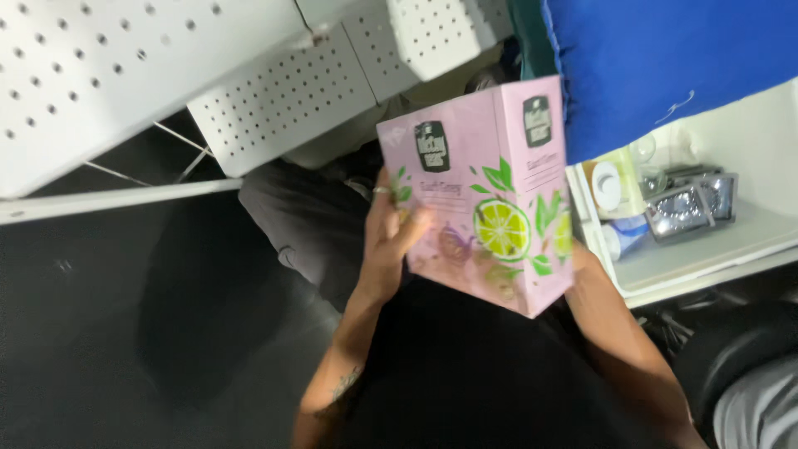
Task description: The person sits on the floor and takes items from a white plastic bin, including a box of tea and small containers of beads. They place the tea box on a white metal shelf and then arrange the bead containers on the same shelf.
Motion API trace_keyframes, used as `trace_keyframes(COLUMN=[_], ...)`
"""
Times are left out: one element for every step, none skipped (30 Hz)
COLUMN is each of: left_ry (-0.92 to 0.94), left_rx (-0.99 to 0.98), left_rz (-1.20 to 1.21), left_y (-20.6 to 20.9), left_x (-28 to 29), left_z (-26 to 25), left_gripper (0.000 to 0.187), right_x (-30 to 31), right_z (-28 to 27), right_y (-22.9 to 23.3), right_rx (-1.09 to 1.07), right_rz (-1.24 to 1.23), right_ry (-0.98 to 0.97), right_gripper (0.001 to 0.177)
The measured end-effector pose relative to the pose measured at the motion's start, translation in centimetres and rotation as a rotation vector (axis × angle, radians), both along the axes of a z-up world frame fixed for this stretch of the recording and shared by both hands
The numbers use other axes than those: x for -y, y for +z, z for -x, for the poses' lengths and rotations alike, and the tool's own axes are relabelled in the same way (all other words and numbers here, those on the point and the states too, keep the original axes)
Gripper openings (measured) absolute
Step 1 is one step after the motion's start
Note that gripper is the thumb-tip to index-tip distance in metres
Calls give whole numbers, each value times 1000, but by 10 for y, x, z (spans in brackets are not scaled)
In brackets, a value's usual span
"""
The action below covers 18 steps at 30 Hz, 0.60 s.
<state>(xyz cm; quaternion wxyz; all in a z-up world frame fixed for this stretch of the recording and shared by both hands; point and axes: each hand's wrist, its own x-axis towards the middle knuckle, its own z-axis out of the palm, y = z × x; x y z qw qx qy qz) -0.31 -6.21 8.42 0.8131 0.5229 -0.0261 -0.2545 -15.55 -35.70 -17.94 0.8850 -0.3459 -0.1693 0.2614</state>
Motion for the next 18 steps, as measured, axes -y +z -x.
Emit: trace_keyframes(left_ry=[-3,54,113,112,122,134,137,134,132,136,149,163,168,201,235,241,272,304], left_rx=[28,79,127,153,237,321,349,431,522,560,667,774,803,865,921,947,996,1045], left_rz=[9,-55,-115,-103,-122,-140,-129,-115,-98,-83,-123,-164,-153,-242,-332,-321,-343,-366], left_y=[-2,-3,-3,1,5,10,17,25,32,37,44,51,59,67,74,80,87,93], left_x=[-5,-10,-14,-16,-18,-21,-13,-7,-2,0,1,4,8,12,18,25,32,38], left_z=[-2,-4,-5,-7,-11,-15,-17,-18,-21,-31,-41,-51,-66,-81,-95,-114,-132,-150], left_gripper=[64,81,99,99,93,87,87,83,80,80,78,77,77,79,81,81,76,71], right_x=[-22,-40,-53,-48,-42,-37,-36,-36,-37,-31,-25,-18,-14,-9,-3,-7,-11,-16], right_z=[-34,-62,-79,-79,-82,-84,-87,-88,-92,-103,-116,-128,-144,-159,-173,-192,-210,-227], right_y=[64,134,212,221,229,238,244,251,257,267,278,290,295,301,305,326,347,368], right_rx=[28,-93,-212,-184,-88,7,38,86,140,179,317,455,483,542,596,620,690,760], right_rz=[9,34,51,53,220,386,386,572,757,753,913,1071,1066,1110,1152,1146,1140,1133], right_ry=[-3,-272,-543,-548,-591,-636,-642,-714,-792,-807,-876,-948,-965,-1049,-1134,-1151,-1192,-1232], right_gripper=[44,61,79,79,94,110,110,97,86,86,71,57,57,51,46,46,45,45])
